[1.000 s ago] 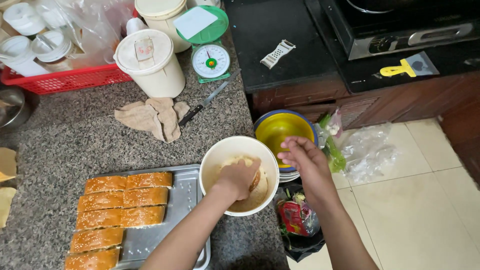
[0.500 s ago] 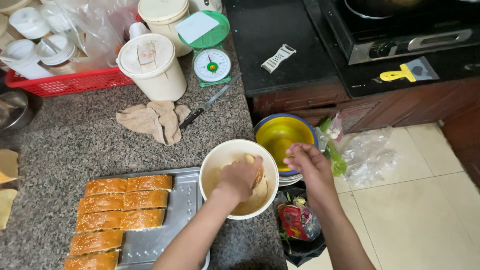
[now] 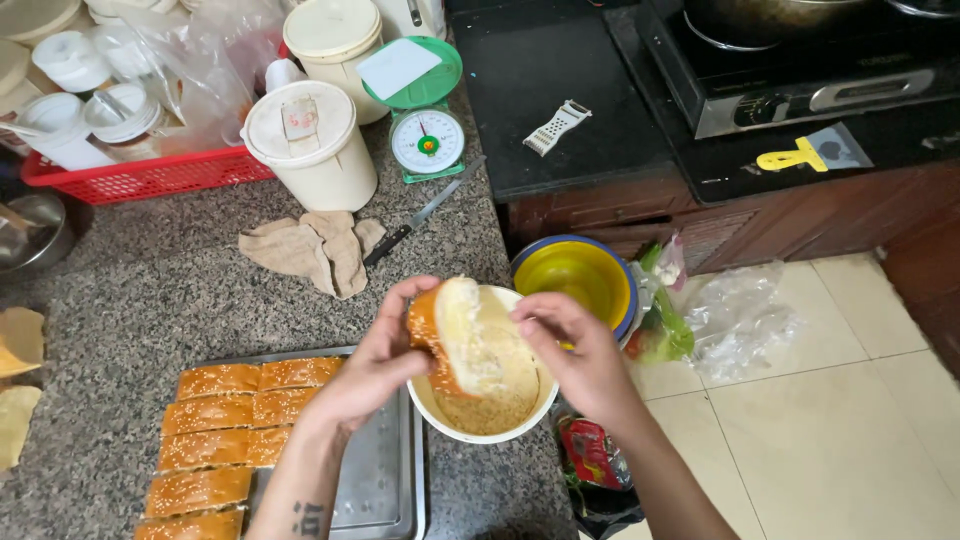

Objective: Coating bread rolls with crumbs and arranging them on a tray

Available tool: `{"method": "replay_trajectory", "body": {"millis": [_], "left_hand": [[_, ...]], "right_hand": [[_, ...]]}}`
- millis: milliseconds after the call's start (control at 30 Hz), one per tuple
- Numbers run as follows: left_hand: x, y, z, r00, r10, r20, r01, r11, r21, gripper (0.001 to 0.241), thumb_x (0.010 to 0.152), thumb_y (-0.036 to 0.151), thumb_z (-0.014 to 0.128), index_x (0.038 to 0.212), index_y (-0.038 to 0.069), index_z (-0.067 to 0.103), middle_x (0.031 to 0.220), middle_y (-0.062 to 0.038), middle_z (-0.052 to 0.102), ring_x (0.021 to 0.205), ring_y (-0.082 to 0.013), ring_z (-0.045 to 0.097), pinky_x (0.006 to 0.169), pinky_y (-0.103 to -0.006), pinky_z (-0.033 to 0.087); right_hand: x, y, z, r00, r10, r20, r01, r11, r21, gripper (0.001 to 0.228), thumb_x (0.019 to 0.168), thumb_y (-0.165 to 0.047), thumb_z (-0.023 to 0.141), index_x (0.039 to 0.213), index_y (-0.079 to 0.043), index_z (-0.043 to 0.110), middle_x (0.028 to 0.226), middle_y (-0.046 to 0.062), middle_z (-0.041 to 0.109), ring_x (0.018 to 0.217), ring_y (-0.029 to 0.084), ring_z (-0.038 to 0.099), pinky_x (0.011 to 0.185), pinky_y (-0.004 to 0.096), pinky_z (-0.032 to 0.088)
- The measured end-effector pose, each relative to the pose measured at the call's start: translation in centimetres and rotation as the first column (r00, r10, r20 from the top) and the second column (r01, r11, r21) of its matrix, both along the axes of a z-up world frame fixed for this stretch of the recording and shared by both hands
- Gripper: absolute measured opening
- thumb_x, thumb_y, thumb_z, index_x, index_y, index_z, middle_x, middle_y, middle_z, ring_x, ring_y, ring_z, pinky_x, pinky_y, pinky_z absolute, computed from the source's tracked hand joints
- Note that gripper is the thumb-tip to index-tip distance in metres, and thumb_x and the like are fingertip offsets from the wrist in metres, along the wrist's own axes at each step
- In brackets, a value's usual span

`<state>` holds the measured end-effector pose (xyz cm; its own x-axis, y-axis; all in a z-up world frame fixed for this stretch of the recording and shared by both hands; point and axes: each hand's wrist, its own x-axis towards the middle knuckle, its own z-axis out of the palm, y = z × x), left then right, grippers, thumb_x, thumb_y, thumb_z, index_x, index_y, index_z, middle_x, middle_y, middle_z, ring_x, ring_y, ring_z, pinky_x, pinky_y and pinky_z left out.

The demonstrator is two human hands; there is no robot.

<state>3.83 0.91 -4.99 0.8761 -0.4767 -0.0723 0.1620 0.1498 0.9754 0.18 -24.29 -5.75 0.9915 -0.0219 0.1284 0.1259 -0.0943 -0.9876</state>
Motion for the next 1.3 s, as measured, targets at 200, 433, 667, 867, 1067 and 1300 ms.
{"method": "replay_trajectory", "body": {"millis": [200,433,667,867,1067,1300], "left_hand": [[-0.2,1.2,-2.1,1.0,-0.021,0.015,0.024,0.984,-0.176,0.083,0.071,-0.006,0.058,0.15,0.002,0.034,0.141,-0.028,0.044,0.132,-0.0496,0.046,0.105,-0.0638,0.044],[-0.8,0.1,-2.8,0.992,-0.113,0.053,0.121,0.975,-0.188,0.083,0.07,-0.014,0.058,0.149,0.003,0.038,0.14,-0.027,0.05,0.128,-0.0462,0.053,0.102,-0.0612,0.048],[-0.4,1.9,-3.0,0.999,-0.033,0.017,0.036,0.977,-0.212,0.083,0.072,-0.009,0.061,0.15,0.003,0.036,0.148,-0.026,0.041,0.128,-0.0449,0.051,0.102,-0.0599,0.047],[-1.4,1.6,-0.3,0.992,-0.016,-0.125,-0.013,0.973,-0.228,0.081,0.071,-0.013,0.052,0.146,0.013,0.038,0.142,-0.011,0.045,0.105,-0.0185,0.055,0.081,-0.0311,0.053],[-1.8,0.8,0.5,0.999,-0.024,-0.033,0.019,0.989,-0.146,0.078,0.073,-0.013,0.053,0.145,0.01,0.039,0.137,-0.01,0.047,0.076,-0.0103,0.051,0.064,-0.0246,0.046],[-1.8,1.6,-0.8,0.993,0.031,-0.11,-0.051,0.982,-0.181,0.082,0.069,-0.014,0.052,0.145,0.015,0.042,0.145,-0.008,0.045,0.083,-0.0116,0.054,0.066,-0.0237,0.048]], "right_hand": [[-0.1,2.5,2.9,0.994,0.043,0.101,-0.026,0.987,-0.161,0.025,0.091,-0.007,0.072,0.115,-0.013,0.074,0.089,0.004,0.08,0.073,0.012,0.069,0.071,0.028,0.058],[1.0,3.2,3.4,0.951,0.032,0.308,0.1,0.909,-0.405,0.012,0.086,-0.005,0.074,0.096,-0.012,0.075,0.075,0.003,0.067,0.06,0.017,0.066,0.06,0.029,0.054],[-1.1,1.5,2.9,0.98,-0.018,0.196,0.1,0.902,-0.419,0.016,0.09,-0.005,0.069,0.105,-0.01,0.072,0.092,0.009,0.068,0.084,0.029,0.069,0.078,0.042,0.057],[-2.5,2.0,2.3,0.967,0.126,0.221,0.011,0.846,-0.533,0.018,0.091,-0.018,0.069,0.108,-0.011,0.074,0.107,0.003,0.065,0.103,0.021,0.065,0.093,0.035,0.05],[-3.3,4.6,3.9,0.882,0.282,0.378,-0.04,0.843,-0.536,0.01,0.093,-0.014,0.07,0.1,-0.007,0.07,0.096,0.004,0.063,0.089,0.021,0.063,0.082,0.034,0.051],[-4.2,3.5,3.4,0.923,0.031,0.383,0.138,0.904,-0.404,0.005,0.094,-0.009,0.063,0.097,-0.007,0.067,0.092,0.004,0.063,0.082,0.016,0.061,0.075,0.027,0.049]]}}
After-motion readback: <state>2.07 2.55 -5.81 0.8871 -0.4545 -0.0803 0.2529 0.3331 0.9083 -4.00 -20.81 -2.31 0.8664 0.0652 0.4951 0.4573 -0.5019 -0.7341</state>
